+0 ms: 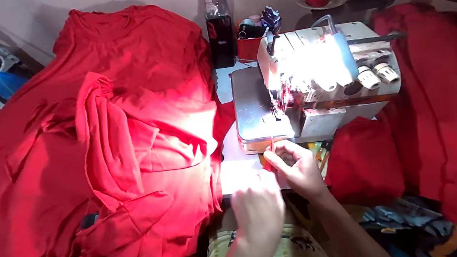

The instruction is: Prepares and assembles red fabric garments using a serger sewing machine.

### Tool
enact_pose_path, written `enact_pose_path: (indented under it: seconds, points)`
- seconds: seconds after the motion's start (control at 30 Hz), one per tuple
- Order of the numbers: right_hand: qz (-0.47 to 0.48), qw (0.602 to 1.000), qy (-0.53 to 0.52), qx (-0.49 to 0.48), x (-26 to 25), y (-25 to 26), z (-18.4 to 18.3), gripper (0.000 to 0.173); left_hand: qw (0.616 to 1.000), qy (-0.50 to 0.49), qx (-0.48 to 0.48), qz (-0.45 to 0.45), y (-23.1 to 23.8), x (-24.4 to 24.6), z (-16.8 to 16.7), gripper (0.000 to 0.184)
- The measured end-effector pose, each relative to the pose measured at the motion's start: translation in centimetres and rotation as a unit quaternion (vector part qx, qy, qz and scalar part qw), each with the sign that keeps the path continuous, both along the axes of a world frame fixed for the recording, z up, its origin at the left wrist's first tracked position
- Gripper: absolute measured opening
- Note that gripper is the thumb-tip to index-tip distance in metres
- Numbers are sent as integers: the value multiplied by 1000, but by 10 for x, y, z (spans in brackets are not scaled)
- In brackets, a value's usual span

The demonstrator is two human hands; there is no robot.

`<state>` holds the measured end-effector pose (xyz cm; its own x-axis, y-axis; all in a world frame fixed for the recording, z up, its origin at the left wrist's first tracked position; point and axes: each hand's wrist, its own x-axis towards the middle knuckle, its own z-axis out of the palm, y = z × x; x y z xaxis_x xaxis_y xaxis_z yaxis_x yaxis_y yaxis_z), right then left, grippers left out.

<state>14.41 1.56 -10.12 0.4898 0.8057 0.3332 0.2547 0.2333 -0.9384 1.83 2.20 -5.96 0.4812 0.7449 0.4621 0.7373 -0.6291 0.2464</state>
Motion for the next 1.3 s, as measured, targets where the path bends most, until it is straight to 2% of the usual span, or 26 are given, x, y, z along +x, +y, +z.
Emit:
enact_pose_path:
  seconds: [0.1, 0.17, 0.23, 0.3, 0.37, 0.43, 0.47, 0.53, 0.57, 0.7, 0.83, 0.97, 1.07, 1.13, 1.17, 1.23, 1.27, 1.3]
  points:
    - [-72, 997, -20, -15, 18, -8, -4, 17, 998, 17, 23, -49, -14, 11, -25, 21]
    - [-131, 988, -63, -42, 43, -9, -5, 19, 997, -3, -2, -75, -13, 12, -26, 26]
    - [-138, 986, -71, -56, 62, -10, -7, 18, 993, -32, -49, -101, -11, 11, -21, 29]
    - [-64, 998, 7, -21, 62, -18, 3, 15, 983, -90, -98, -124, -4, 12, -19, 32]
    - [43, 994, 98, 3, 49, -31, 19, 23, 958, -166, -167, -161, 2, 13, -16, 37]
    - [104, 987, 118, 16, 36, -41, 29, 26, 919, -240, -236, -205, 7, 12, -12, 43]
    - [118, 987, 110, 23, 31, -45, 33, 26, 904, -281, -242, -213, 7, 12, -11, 36]
    - [119, 988, 91, 38, 26, -47, 40, 26, 895, -334, -214, -202, 3, 10, -7, 19]
    - [110, 989, 86, 40, 24, -48, 42, 23, 897, -341, -204, -193, 1, 7, -3, 17]
    - [117, 987, 106, 39, 11, -50, 45, 26, 926, -290, -173, -170, -3, -7, 11, 21]
    - [108, 985, 123, 55, 3, -49, 44, 14, 945, -266, -130, -139, -6, -14, 15, 24]
    - [90, 990, 65, 91, 0, -49, 46, 15, 954, -263, -79, -119, -10, -20, 16, 24]
    - [36, 990, 16, 133, -5, -51, 46, 16, 954, -270, -8, -132, -14, -25, 15, 26]
    - [19, 987, -5, 157, -11, -57, 49, 17, 927, -310, -10, -209, -19, -34, 17, 24]
    - [49, 982, -6, 183, -11, -61, 51, 17, 896, -342, -57, -279, -21, -43, 21, 24]
    - [169, 956, -33, 236, -8, -69, 60, 19, 787, -396, -201, -429, -23, -59, 31, 31]
    - [225, 939, -64, 252, -6, -70, 65, 22, 742, -415, -244, -467, -23, -63, 33, 35]
    - [265, 924, -86, 260, -6, -70, 69, 22, 721, -435, -253, -477, -24, -62, 32, 34]
